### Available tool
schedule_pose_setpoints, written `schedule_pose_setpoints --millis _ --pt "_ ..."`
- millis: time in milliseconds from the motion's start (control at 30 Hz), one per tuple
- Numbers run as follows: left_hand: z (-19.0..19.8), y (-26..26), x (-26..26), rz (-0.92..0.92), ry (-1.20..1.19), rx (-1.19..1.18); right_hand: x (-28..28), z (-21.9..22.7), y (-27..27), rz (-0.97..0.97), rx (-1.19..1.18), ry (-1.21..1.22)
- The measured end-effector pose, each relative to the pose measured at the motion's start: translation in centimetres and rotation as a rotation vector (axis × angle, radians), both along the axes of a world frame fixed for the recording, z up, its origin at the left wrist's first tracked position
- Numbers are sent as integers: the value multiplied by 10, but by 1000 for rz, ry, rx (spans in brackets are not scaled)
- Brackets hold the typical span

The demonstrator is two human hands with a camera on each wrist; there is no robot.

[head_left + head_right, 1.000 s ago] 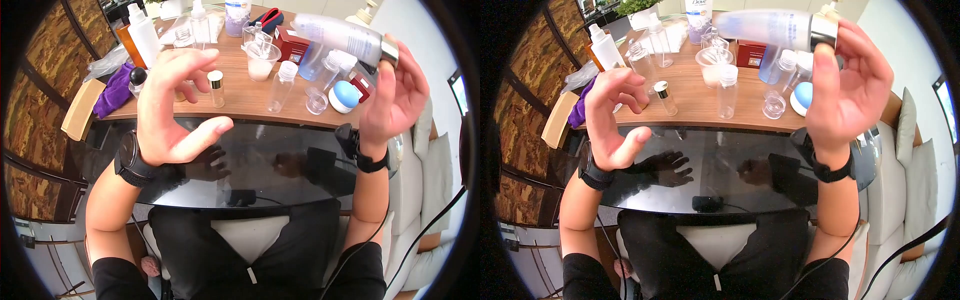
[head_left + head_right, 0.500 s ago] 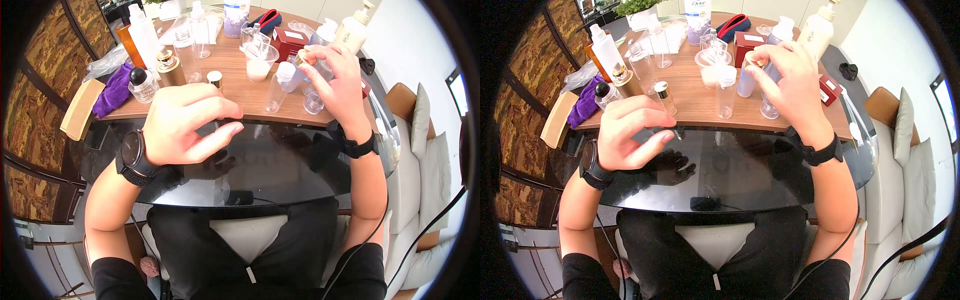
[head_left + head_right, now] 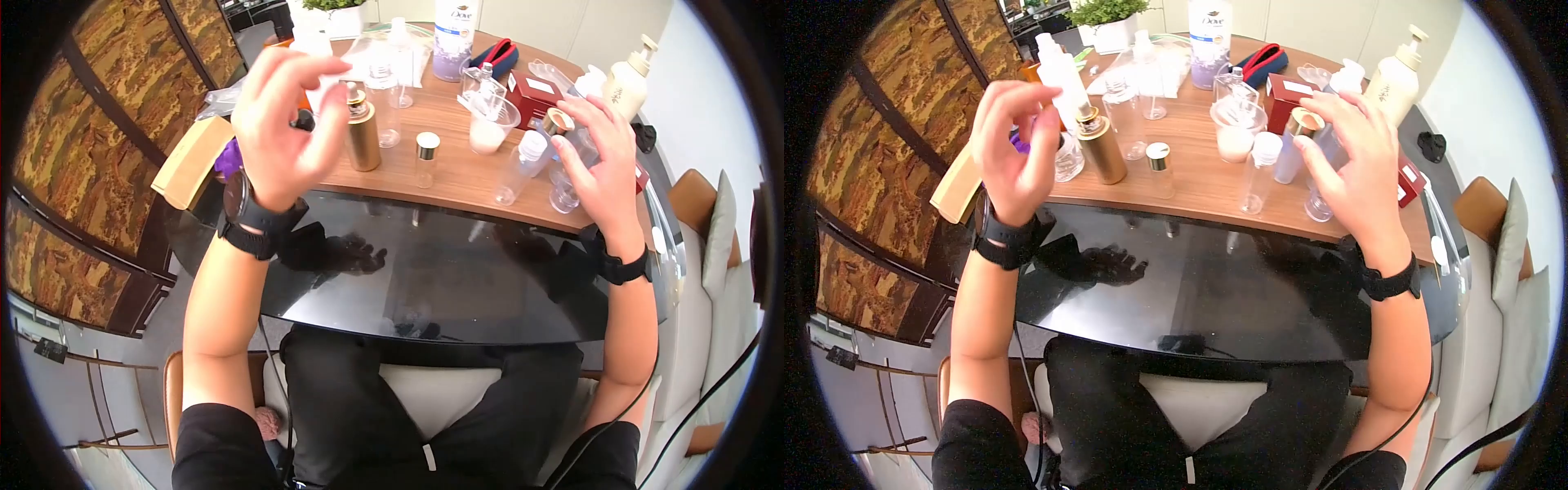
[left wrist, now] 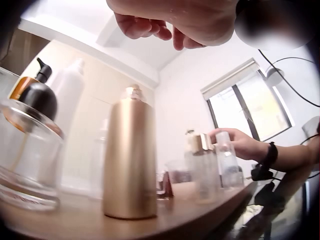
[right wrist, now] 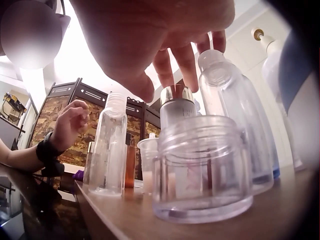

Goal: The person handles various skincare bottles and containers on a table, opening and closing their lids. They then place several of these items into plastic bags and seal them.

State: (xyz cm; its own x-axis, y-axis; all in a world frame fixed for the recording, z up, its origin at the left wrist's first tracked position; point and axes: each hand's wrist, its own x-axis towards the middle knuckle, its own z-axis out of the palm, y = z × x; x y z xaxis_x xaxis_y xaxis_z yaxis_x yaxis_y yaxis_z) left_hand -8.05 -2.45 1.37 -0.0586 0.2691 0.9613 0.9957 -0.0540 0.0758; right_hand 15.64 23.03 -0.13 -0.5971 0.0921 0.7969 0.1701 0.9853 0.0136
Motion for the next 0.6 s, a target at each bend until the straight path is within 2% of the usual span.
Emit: schedule_pose_setpoints --millis 167,267,400,500,600 --pt "5 -8 -34 181 -113 -190 2 5 -4 47 26 109" --pt "5 -15 -40 432 -226 -407 4 4 -5 70 32 193" --pt "7 -20 -41 654 -212 -625 5 6 -4 103 26 230" --pt "2 -24 -42 652 -240 -828 6 6 -5 110 30 237" --pt "-7 -22 -50 600 -239 -852 7 5 -5 125 18 237"
